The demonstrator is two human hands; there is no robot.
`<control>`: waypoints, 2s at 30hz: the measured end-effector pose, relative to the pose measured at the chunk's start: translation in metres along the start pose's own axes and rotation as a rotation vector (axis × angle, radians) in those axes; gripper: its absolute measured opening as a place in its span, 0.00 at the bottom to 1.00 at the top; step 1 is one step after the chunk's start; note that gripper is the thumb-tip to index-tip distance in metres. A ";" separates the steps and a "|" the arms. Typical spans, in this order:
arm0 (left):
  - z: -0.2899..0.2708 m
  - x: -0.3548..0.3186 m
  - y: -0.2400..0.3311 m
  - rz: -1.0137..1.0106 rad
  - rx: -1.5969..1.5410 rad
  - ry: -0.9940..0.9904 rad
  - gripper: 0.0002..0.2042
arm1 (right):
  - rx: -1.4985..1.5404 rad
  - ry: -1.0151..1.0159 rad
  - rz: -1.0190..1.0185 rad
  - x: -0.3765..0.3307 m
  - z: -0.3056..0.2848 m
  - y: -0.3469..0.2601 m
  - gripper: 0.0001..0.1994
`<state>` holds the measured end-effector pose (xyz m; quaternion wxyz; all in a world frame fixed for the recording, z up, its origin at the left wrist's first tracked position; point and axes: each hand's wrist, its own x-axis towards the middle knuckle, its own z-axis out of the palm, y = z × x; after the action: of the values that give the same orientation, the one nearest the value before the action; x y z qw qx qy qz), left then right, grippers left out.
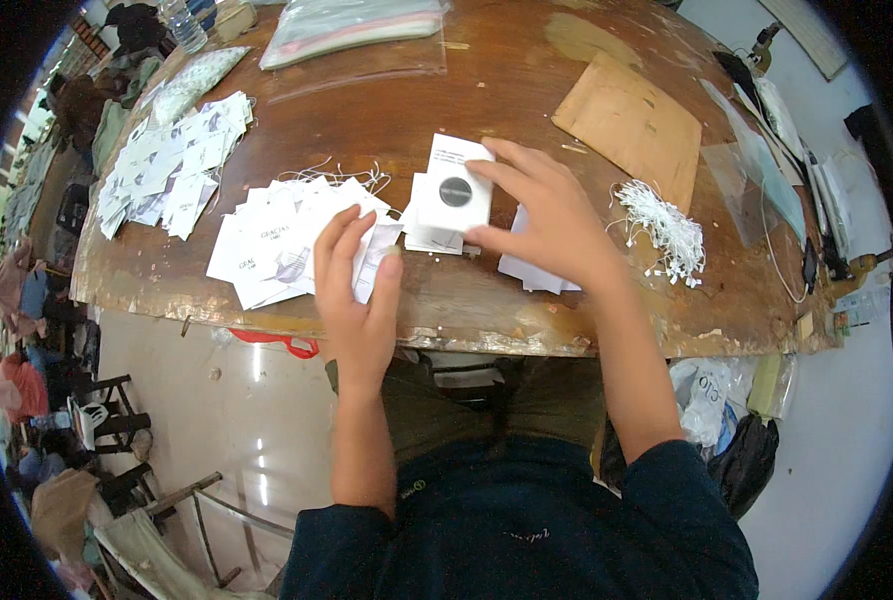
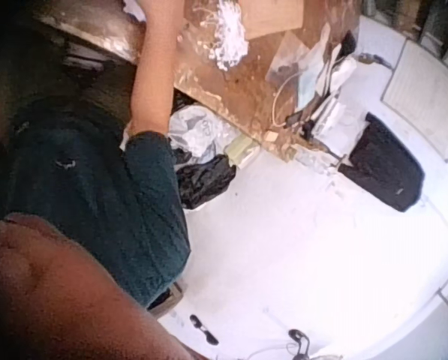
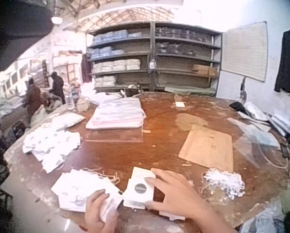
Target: The person repeatedly picks small white paper tags and white plastic fasteners from a wooden table, inserts the fasteners into the tags, and places the assembled units into a growing stack. The person handles items one at a time and maintains a consistent workflow throughout the clip.
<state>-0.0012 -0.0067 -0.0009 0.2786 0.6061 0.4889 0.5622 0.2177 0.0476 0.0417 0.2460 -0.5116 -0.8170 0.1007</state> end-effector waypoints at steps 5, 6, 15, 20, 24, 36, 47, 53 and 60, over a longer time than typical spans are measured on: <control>0.015 -0.016 0.009 -0.653 -0.779 -0.507 0.19 | 0.056 -0.095 -0.282 -0.049 -0.015 -0.017 0.32; 0.024 -0.016 0.008 -0.538 -0.766 -0.472 0.18 | 0.002 -0.090 -0.307 -0.053 -0.015 -0.012 0.33; 0.030 -0.015 0.002 -0.513 -0.775 -0.284 0.23 | -0.151 -0.089 0.248 -0.080 -0.013 0.028 0.37; 0.025 -0.013 0.002 -0.568 -0.802 -0.324 0.24 | -0.093 -0.065 0.227 -0.084 -0.004 0.039 0.34; 0.025 -0.014 0.005 -0.594 -0.789 -0.309 0.25 | 0.008 0.041 0.158 -0.082 -0.019 0.038 0.32; 0.027 -0.026 0.007 -0.560 -0.924 -0.380 0.24 | 0.008 -0.048 -0.230 -0.071 -0.007 -0.027 0.44; 0.042 -0.024 0.019 -0.578 -0.664 -0.228 0.16 | 1.065 0.283 0.421 -0.069 0.025 -0.034 0.09; 0.041 -0.025 0.019 -0.524 -0.584 -0.221 0.17 | 1.198 0.277 0.502 -0.070 0.026 -0.039 0.07; 0.042 -0.025 0.023 -0.500 -0.518 -0.231 0.16 | 1.191 0.259 0.537 -0.066 0.024 -0.040 0.07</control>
<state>0.0480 -0.0290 0.0002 0.6045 0.4368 0.4288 0.5098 0.1973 -0.0271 0.0175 0.5491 -0.4823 -0.4297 0.5303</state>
